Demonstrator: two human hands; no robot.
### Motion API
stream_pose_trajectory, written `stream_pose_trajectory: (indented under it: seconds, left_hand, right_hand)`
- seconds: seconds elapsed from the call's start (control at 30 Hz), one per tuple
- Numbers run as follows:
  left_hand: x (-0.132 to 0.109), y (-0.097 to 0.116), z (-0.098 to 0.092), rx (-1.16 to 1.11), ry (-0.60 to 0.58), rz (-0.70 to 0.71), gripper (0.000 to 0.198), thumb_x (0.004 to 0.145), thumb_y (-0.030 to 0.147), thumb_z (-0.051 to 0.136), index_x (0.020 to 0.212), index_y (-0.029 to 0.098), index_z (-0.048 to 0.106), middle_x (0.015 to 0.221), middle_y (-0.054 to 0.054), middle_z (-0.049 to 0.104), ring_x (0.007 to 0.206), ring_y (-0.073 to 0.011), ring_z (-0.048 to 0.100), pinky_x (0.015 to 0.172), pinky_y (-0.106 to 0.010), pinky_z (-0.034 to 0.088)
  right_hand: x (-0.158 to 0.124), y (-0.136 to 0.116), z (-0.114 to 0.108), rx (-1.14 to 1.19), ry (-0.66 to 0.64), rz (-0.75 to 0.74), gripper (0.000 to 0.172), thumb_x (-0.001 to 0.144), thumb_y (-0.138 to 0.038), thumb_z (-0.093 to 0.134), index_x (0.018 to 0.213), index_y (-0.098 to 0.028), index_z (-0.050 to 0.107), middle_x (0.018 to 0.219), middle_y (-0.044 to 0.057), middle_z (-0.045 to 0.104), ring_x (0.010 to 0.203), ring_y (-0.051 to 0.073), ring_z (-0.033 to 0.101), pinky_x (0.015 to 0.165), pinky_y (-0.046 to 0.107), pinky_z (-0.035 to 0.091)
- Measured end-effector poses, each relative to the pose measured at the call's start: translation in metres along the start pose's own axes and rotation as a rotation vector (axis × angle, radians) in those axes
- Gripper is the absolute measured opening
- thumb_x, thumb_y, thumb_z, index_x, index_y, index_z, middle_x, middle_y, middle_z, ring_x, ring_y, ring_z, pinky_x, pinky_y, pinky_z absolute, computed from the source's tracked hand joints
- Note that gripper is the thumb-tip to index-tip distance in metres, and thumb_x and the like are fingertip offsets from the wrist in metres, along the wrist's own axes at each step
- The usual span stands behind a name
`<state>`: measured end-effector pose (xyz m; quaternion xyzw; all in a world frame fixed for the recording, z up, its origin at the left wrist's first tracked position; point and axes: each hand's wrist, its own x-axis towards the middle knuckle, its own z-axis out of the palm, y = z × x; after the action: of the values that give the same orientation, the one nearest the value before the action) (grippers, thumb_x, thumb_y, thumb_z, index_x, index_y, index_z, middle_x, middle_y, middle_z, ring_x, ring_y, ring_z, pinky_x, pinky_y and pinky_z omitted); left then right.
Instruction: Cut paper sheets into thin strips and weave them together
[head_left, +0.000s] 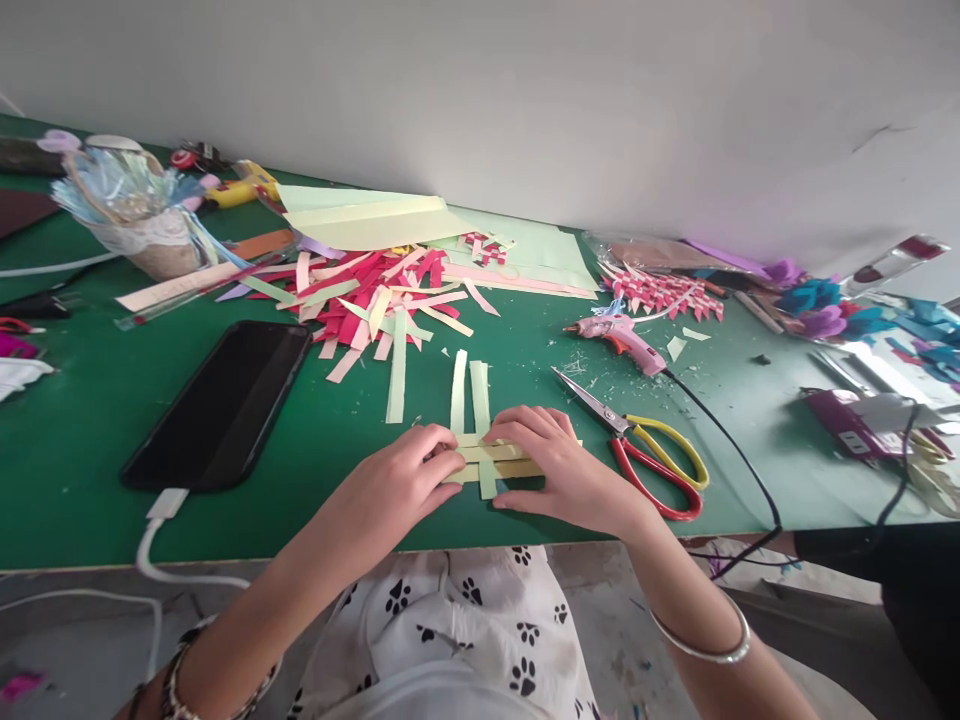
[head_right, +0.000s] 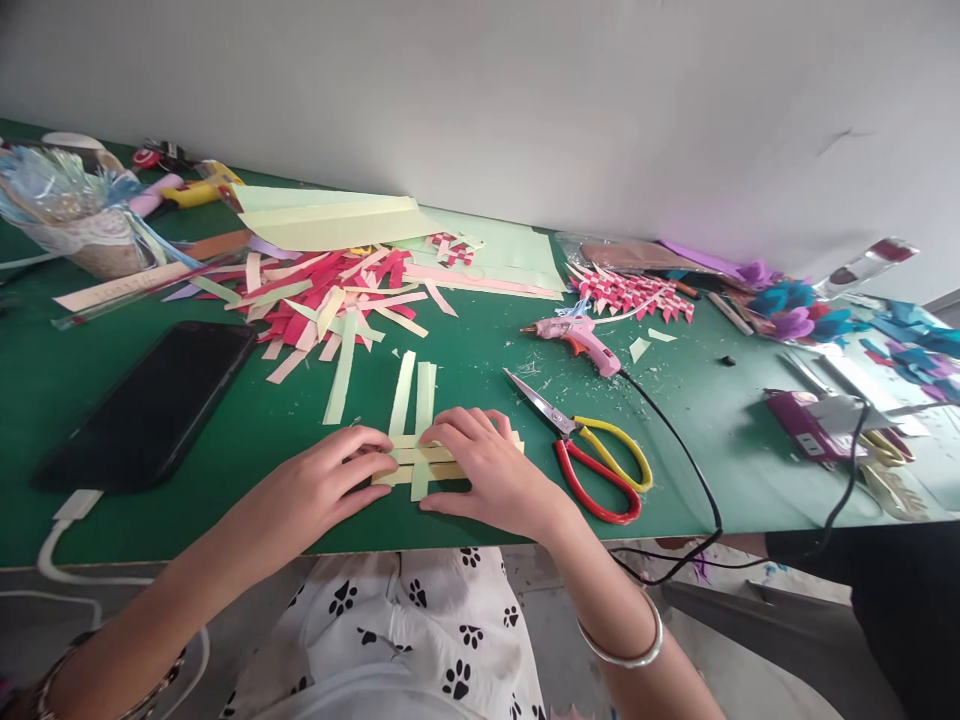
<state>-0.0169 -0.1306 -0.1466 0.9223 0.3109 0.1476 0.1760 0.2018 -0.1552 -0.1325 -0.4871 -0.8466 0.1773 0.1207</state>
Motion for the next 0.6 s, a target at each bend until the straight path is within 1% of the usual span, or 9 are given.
stream_pose_trajectory:
  seconds: [0.1,0.23,0.37,0.47,0.6]
  left_hand:
    - [0.0004,0.0016,0.0001,-0.024,-0.014,-0.01,0.026,0.093,0.022,0.033,0.097,0.019,0.059,0.103,-0.007,0.055,0.087,-0.0166,0.06,0.067,-0.027,0.052]
    - [-0.0007,0.0002,0.0009,-0.018,-0.015,-0.023,0.024,0.092,0.021,0.035,0.099,0.019,0.058,0.104,-0.007,0.055,0.085,-0.016,0.061,0.067,-0.028,0.052]
    - [-0.004,-0.0017,0.002,0.009,-0.003,-0.028,0.02,0.091,0.019,0.038,0.097,0.017,0.057,0.096,-0.006,0.056,0.083,-0.0171,0.061,0.065,-0.029,0.051]
    - [-0.0036,0.0002,0.0021,0.0,-0.039,-0.022,0.021,0.091,0.016,0.037,0.094,0.017,0.058,0.09,-0.005,0.056,0.081,-0.0167,0.06,0.066,-0.03,0.051]
    - [-0.0016,0.0029,-0.0001,-0.005,-0.055,-0.044,0.026,0.092,0.016,0.033,0.095,0.017,0.059,0.094,-0.006,0.056,0.081,-0.0161,0.06,0.066,-0.029,0.051]
  right_hand:
    - [0.0023,-0.0024,0.0027,-0.007,0.015,-0.004,0.035,0.08,-0.039,0.059,0.11,-0.024,0.05,0.11,0.005,0.055,0.098,0.019,0.051,0.089,0.037,0.037]
    - [0.0024,-0.0027,0.004,0.006,0.028,0.005,0.035,0.082,-0.037,0.058,0.112,-0.024,0.047,0.112,0.005,0.054,0.102,0.02,0.05,0.094,0.039,0.032]
    - [0.0007,-0.0011,0.0049,0.008,0.03,0.016,0.033,0.082,-0.037,0.058,0.111,-0.023,0.049,0.113,0.006,0.053,0.105,0.021,0.048,0.096,0.04,0.029]
    - [0.0018,-0.0019,0.0063,0.003,0.038,0.011,0.03,0.083,-0.036,0.057,0.109,-0.023,0.05,0.112,0.005,0.054,0.103,0.02,0.049,0.095,0.039,0.029]
    - [0.0035,-0.0027,0.006,0.017,0.035,-0.001,0.03,0.084,-0.036,0.056,0.109,-0.023,0.049,0.112,0.005,0.055,0.101,0.019,0.05,0.096,0.039,0.029]
